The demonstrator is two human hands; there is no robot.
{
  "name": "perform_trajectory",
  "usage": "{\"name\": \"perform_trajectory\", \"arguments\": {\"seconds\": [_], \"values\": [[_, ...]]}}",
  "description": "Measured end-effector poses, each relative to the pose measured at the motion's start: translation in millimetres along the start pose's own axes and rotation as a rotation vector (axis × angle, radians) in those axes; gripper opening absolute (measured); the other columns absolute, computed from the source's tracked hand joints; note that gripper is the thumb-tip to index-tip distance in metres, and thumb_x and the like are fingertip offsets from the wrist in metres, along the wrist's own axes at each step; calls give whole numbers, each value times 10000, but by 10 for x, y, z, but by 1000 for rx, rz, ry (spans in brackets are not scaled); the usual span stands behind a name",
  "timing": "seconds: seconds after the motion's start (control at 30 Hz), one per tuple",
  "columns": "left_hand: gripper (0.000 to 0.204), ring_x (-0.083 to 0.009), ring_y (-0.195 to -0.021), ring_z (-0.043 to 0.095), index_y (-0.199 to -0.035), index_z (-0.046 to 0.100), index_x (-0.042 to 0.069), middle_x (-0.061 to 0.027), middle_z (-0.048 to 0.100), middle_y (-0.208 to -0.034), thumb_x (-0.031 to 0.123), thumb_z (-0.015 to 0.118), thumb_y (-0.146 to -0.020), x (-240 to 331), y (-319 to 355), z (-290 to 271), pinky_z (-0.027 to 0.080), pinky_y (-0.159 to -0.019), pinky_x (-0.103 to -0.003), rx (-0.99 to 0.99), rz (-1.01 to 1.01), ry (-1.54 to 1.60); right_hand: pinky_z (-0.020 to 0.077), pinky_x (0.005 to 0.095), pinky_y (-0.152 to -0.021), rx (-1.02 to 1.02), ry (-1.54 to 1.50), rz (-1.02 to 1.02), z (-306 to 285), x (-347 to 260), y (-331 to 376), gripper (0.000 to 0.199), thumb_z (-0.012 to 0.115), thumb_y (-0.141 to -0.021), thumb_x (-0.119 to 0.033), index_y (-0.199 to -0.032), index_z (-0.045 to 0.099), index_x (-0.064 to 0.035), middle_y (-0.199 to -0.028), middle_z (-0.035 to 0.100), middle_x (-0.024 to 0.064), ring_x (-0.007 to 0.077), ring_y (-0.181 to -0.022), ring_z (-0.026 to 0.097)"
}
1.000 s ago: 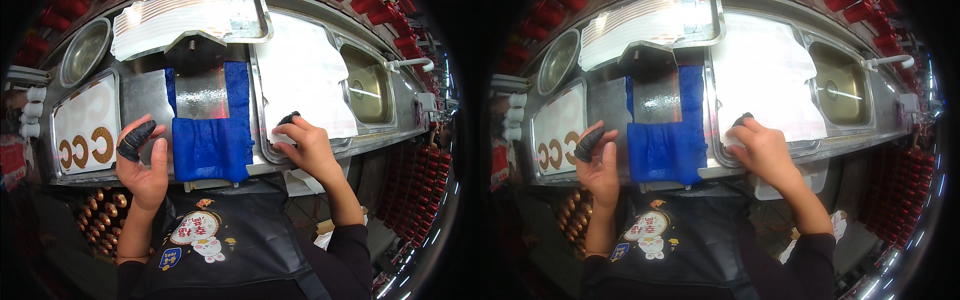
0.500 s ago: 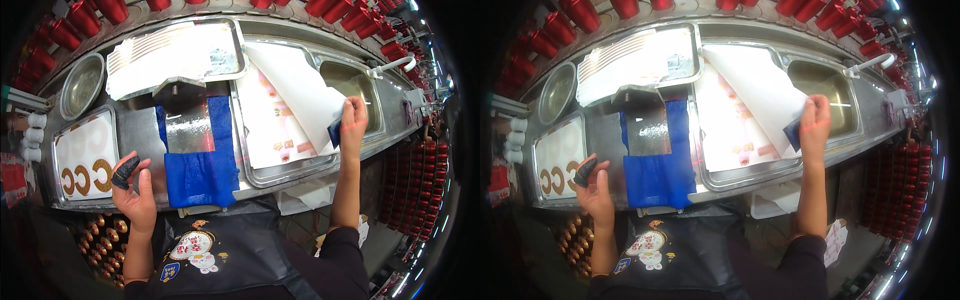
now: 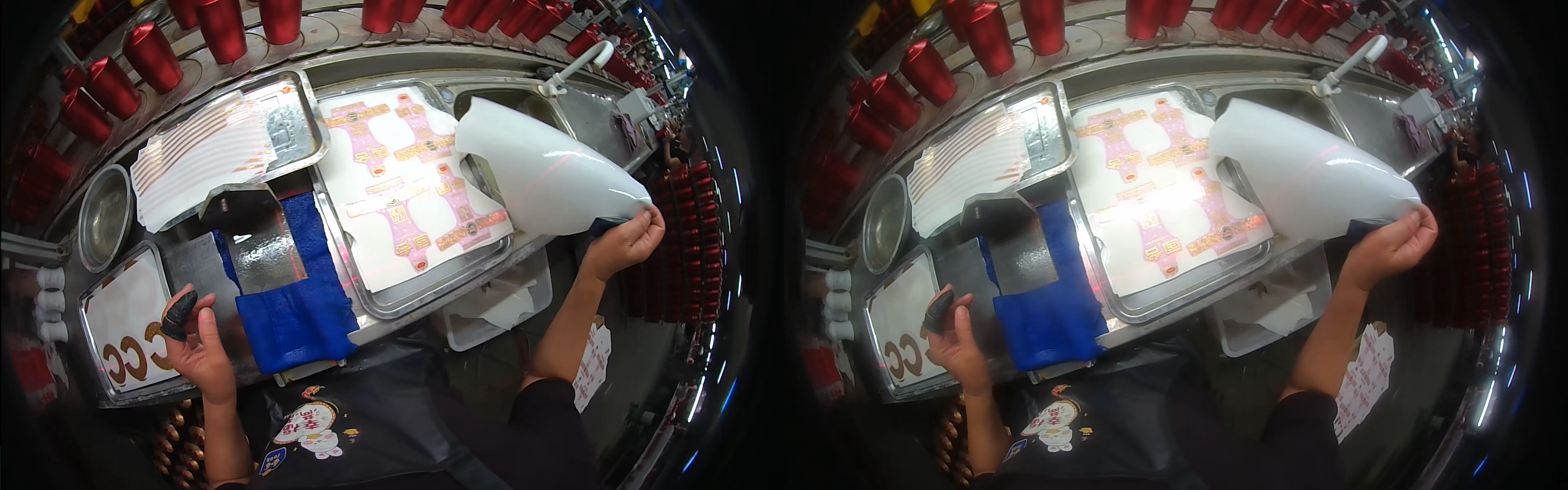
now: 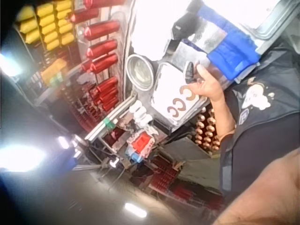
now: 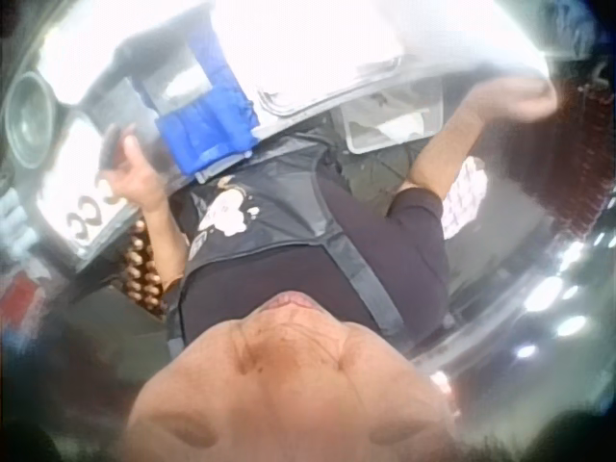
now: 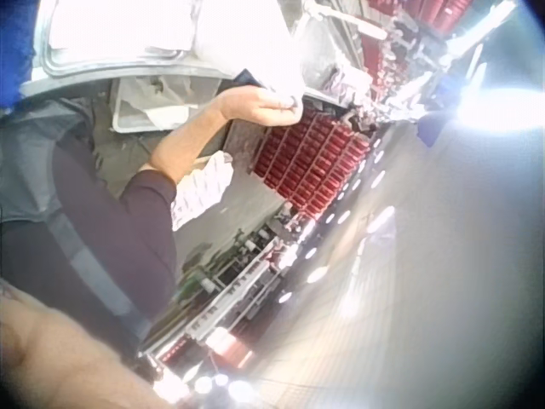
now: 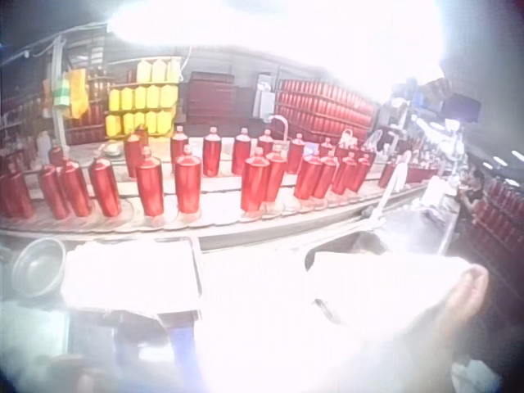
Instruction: The person applies gold circular labels to the necks of red cylindrical bottles. They pick up a bottle, place a label on the neck, smooth it down, and then wipe the bottle body with a blue cloth before placing it on a tray.
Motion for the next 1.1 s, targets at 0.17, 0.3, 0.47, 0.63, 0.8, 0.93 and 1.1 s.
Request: {"name": "perform_trajectory", "arguments": {"seconds": [0.17, 0.3, 0.47, 0.63, 0.8, 0.93, 1.1], "values": [[330, -144, -1038, 652, -1335, 566, -8, -109, 703, -1126, 11, 567, -1006, -40, -3, 18, 491, -962, -294, -26, 15, 72, 533, 315, -854, 29, 105, -71, -727, -137, -779, 226, 522, -1030, -119, -1102, 665, 40, -1050, 688, 122, 180, -932, 644], [319, -173, -1068, 662, -1335, 562, -16, -121, 683, -1195, 4, 554, -1017, -87, 4, 34, 492, -995, -318, -49, 13, 22, 540, 317, -866, -58, 264, 37, -1271, 140, -1116, 245, 519, -1034, -139, -1142, 680, 10, -1087, 705, 117, 192, -967, 669], [306, -176, -1062, 671, -1324, 571, -17, -121, 690, -1185, 8, 559, -1019, -78, 67, 83, 500, -995, -323, -105, 30, 63, 505, 355, -933, -250, 502, -29, -1374, 1322, -386, 214, 500, -1025, -126, -1125, 658, -23, -1089, 699, 140, 253, -1017, 662], [314, -170, -1052, 677, -1325, 570, -17, -114, 709, -1134, 8, 576, -1012, -99, 141, 3, 509, -990, -321, -99, 24, 47, 506, 376, -908, -379, 511, 295, -1479, 2918, 767, 167, 523, -964, -84, -1054, 656, -41, -1016, 704, 138, 296, -981, 670], [309, -173, -1042, 680, -1313, 575, -24, -124, 689, -1190, 5, 585, -1005, -207, 177, -108, 521, -968, -316, -69, -11, 3, 424, 405, -1119, -691, 1044, 663, -1687, 3740, 1430, 581, 652, -837, -289, -1351, 628, -18, -1363, 625, 222, 366, -1309, 564], [278, -161, -1018, 676, -1254, 607, -33, -96, 667, -1165, -36, 600, -976, -222, 27, -249, 533, -927, -291, -42, 13, -11, 522, 395, -977, -521, 845, 428, -1491, 3244, 1073, 431, 730, -817, -267, -1201, 740, -73, -1149, 738, 176, 311, -1064, 701], [200, -144, -899, 698, -1134, 642, -31, -92, 681, -1075, -37, 639, -934, -74, -652, -554, 554, -818, -272, 105, 193, -62, 512, 319, -987, -389, 138, 382, -717, 2027, 536, 303, 570, -1034, -101, -1299, 630, 31, -1244, 681, 132, 204, -1075, 656]]}}
Point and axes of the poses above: each hand's wrist, its own y-axis away from the middle knuckle, its own z-axis out of the palm, x = y × z, the point moved 7 cm from there along -y, towards the middle knuckle
